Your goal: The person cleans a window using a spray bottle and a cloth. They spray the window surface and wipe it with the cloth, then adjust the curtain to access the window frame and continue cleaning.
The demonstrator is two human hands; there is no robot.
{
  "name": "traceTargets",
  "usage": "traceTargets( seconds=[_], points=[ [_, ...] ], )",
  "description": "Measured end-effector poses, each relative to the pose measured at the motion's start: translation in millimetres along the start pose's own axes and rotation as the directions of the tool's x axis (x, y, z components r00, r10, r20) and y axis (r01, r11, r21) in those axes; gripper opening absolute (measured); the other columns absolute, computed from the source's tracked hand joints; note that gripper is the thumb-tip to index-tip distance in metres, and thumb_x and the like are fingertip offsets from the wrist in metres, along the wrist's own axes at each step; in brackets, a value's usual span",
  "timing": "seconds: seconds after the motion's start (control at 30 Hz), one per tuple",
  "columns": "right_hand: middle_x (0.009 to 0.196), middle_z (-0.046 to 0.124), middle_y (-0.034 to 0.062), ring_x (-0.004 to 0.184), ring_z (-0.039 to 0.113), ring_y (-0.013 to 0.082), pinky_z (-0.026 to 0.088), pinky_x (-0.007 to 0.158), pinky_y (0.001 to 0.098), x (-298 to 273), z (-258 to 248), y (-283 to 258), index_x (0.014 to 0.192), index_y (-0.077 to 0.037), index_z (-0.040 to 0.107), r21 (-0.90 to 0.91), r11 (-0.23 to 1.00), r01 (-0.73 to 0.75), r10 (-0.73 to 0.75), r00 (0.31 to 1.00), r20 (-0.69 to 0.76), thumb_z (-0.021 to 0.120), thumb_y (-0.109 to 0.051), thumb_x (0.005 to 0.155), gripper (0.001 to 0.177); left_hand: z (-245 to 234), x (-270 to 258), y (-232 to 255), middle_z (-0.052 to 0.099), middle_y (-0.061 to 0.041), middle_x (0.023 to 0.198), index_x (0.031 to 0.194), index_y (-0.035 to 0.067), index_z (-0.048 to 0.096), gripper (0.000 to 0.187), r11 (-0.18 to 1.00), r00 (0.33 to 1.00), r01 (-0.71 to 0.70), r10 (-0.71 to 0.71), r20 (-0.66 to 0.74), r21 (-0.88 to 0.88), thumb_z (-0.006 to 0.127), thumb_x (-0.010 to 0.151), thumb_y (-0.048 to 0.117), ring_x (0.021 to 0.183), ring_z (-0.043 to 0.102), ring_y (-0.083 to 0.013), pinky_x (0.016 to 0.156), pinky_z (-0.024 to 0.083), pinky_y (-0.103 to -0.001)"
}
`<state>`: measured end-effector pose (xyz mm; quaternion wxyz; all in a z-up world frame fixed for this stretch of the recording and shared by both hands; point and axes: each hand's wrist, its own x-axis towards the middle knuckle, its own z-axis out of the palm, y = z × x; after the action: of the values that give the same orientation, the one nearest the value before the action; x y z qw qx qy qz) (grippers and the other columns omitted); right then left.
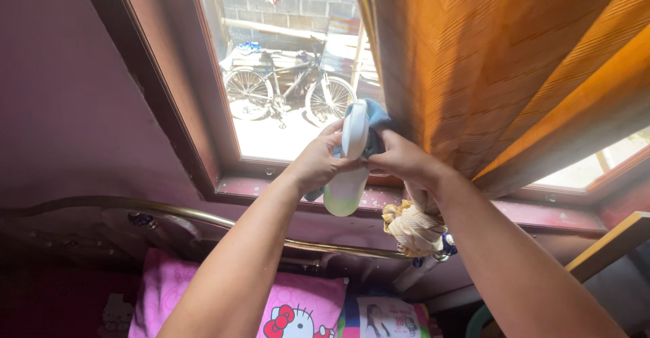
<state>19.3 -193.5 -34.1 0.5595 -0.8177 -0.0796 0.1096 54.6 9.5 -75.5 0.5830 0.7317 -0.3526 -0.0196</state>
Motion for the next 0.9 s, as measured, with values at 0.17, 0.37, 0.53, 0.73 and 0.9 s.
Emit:
traceTargets(
  seconds=[0.17, 0.37, 0.53, 0.73, 0.9],
  points=[
    [0.109, 0.070, 0.0158, 0.088, 0.071, 0.0210, 0.060, 0.074, 0.0370, 35, 23, 53, 0.142, -0.005, 0.051, -0.045, 0.999, 0.006, -0.012, 0.992, -0.128, 0.062, 0.001, 0.081, 0.062, 10, 4, -68, 0.031, -0.005, 0.169, 0.124, 0.012, 0.072, 0.054, 0.992, 0.994, 0.097, -0.093, 0.060, -0.081, 0.085, 0.072, 0.023, 0.149, 0.040, -0.0264, 0.115, 0.043, -0.040],
    [0.097, 0.074, 0.0202, 0.088, 0.075, 0.0308, 0.058, 0.080, 0.0399, 69, 35, 112, 0.133, -0.011, 0.060, -0.310, 0.932, -0.189, 0.018, 0.877, -0.480, 0.059, -0.008, 0.083, 0.050, 14, 7, -121, 0.014, -0.011, 0.170, 0.124, 0.014, 0.076, 0.052, 0.975, 0.980, 0.192, -0.197, 0.037, 0.114, 0.091, 0.075, 0.021, 0.154, 0.021, -0.0284, 0.118, 0.032, -0.039],
    [0.104, 0.072, 0.0250, 0.101, 0.068, 0.0410, 0.053, 0.090, 0.0485, 76, 29, 139, 0.127, -0.010, 0.063, -0.403, 0.882, -0.244, -0.089, 0.753, -0.651, 0.060, -0.009, 0.084, 0.043, 17, 11, -154, 0.057, -0.017, 0.136, 0.128, 0.013, 0.069, 0.054, 0.949, 0.951, 0.307, -0.308, 0.005, -0.070, 0.088, 0.077, 0.021, 0.120, 0.058, -0.0240, 0.100, 0.049, -0.036],
    [0.111, 0.063, 0.0267, 0.105, 0.062, 0.0466, 0.049, 0.093, 0.0520, 74, 12, 173, 0.130, -0.008, 0.060, -0.593, 0.776, -0.217, -0.311, 0.686, -0.658, 0.055, -0.001, 0.085, 0.046, 5, 19, -163, 0.077, -0.007, 0.109, 0.129, 0.012, 0.067, 0.053, 0.901, 0.904, 0.416, -0.425, -0.048, -0.123, 0.083, 0.080, 0.023, 0.098, 0.071, -0.0165, 0.087, 0.056, -0.033],
    [0.121, 0.060, 0.0201, 0.112, 0.061, 0.0421, 0.050, 0.095, 0.0514, 61, 30, 203, 0.126, -0.017, 0.063, -0.717, 0.652, -0.249, -0.247, 0.823, -0.511, 0.053, -0.005, 0.091, 0.038, 15, 24, -154, 0.075, -0.011, 0.113, 0.130, 0.010, 0.062, 0.050, 0.904, 0.896, 0.424, -0.428, -0.120, -0.058, 0.078, 0.085, 0.024, 0.101, 0.072, -0.0205, 0.089, 0.056, -0.036]
  ],
)
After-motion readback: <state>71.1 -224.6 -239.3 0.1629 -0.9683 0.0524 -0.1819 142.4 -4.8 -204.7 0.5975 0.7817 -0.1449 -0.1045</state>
